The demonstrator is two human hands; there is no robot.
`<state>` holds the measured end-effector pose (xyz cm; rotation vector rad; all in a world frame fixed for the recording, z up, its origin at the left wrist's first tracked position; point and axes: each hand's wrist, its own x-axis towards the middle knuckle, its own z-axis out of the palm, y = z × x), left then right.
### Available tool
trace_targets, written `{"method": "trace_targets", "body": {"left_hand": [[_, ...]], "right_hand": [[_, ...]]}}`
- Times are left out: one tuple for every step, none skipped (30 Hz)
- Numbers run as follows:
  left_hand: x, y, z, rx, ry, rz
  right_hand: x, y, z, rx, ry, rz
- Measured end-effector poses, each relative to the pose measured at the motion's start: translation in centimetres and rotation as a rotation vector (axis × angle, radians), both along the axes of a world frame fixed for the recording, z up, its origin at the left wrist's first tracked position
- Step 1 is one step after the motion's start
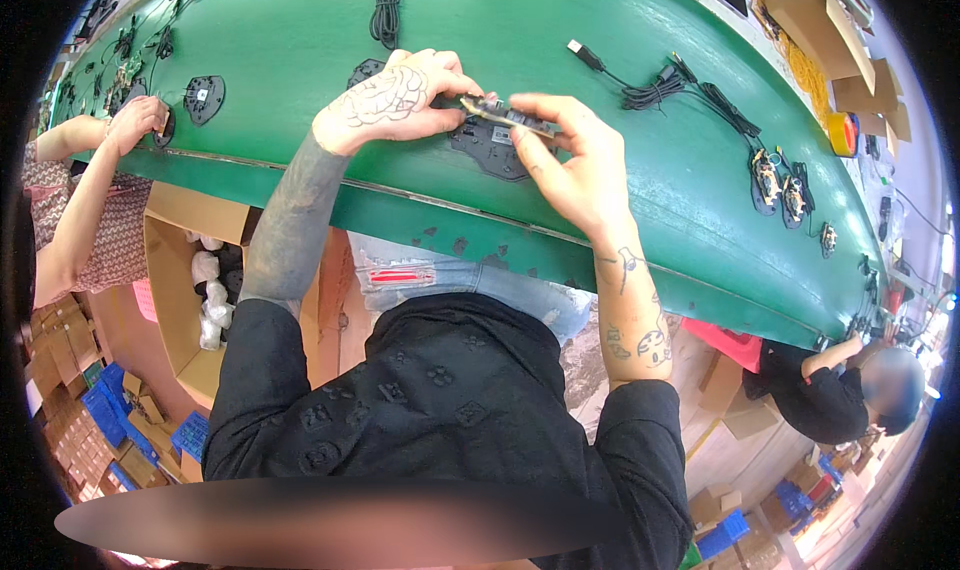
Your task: The person assembles computer mice on a conveyor belt by fitting circuit boards with attached cables onto mouse bases by hand.
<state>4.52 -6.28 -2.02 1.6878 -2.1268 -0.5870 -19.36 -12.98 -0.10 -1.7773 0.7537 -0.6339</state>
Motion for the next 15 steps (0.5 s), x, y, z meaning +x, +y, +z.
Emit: {"method": "trace_targets", "body": {"left_hand": [[0.3,0.0,-0.2,0.001,0.001,0.003],[0.6,-0.1,0.3,0.038,-0.012,-0.032],[0.8,-0.2,0.6,0.076,-0.025,-0.066],[0.7,-0.4,0.8,0.102,-0.02,-0.084],[0.8,-0.7,1.1,0.101,-0.018,-0.084],[0.8,-1.0,1.4,0.155,0.002,-0.099],[0.7,-1.2,1.6,0.208,0.023,-0.113],[0.6,-1.3,1.7,0.208,0.023,-0.111],[0.4,-1.3,1.8,0.207,0.003,-0.114],[0.4,-1.3,1.9,0.206,-0.018,-0.117],[0.3,-1.2,1.8,0.206,-0.017,-0.118],[0.3,-1.0,1.5,0.185,-0.007,-0.106],[0.3,-0.9,1.3,0.165,0.002,-0.094],[0.3,-0.8,1.1,0.165,0.004,-0.096],[0.2,-0.7,0.9,0.139,0.014,-0.1]], "right_hand": [[0.0,0.2,0.1,0.001,0.001,0.003],[0.0,0.4,0.2,-0.267,0.064,0.083],[0.1,0.6,0.3,-0.535,0.126,0.163],[0.3,1.0,-0.2,-0.624,0.112,0.127],[0.3,1.1,-0.6,-0.624,0.113,0.127],[0.3,1.3,-0.9,-0.683,0.116,0.135],[0.3,1.4,-1.1,-0.742,0.119,0.144],[0.3,1.6,-1.2,-0.743,0.143,0.144],[0.3,1.7,-1.1,-0.743,0.142,0.146],[0.3,1.7,-1.0,-0.751,0.167,0.129],[0.3,1.8,-1.0,-0.759,0.194,0.11],[0.2,2.0,-0.9,-0.759,0.195,0.109],[0.3,2.1,-0.9,-0.758,0.229,0.112],[0.2,2.3,-0.9,-0.756,0.264,0.115],[0.2,2.4,-0.8,-0.756,0.266,0.115]]}}
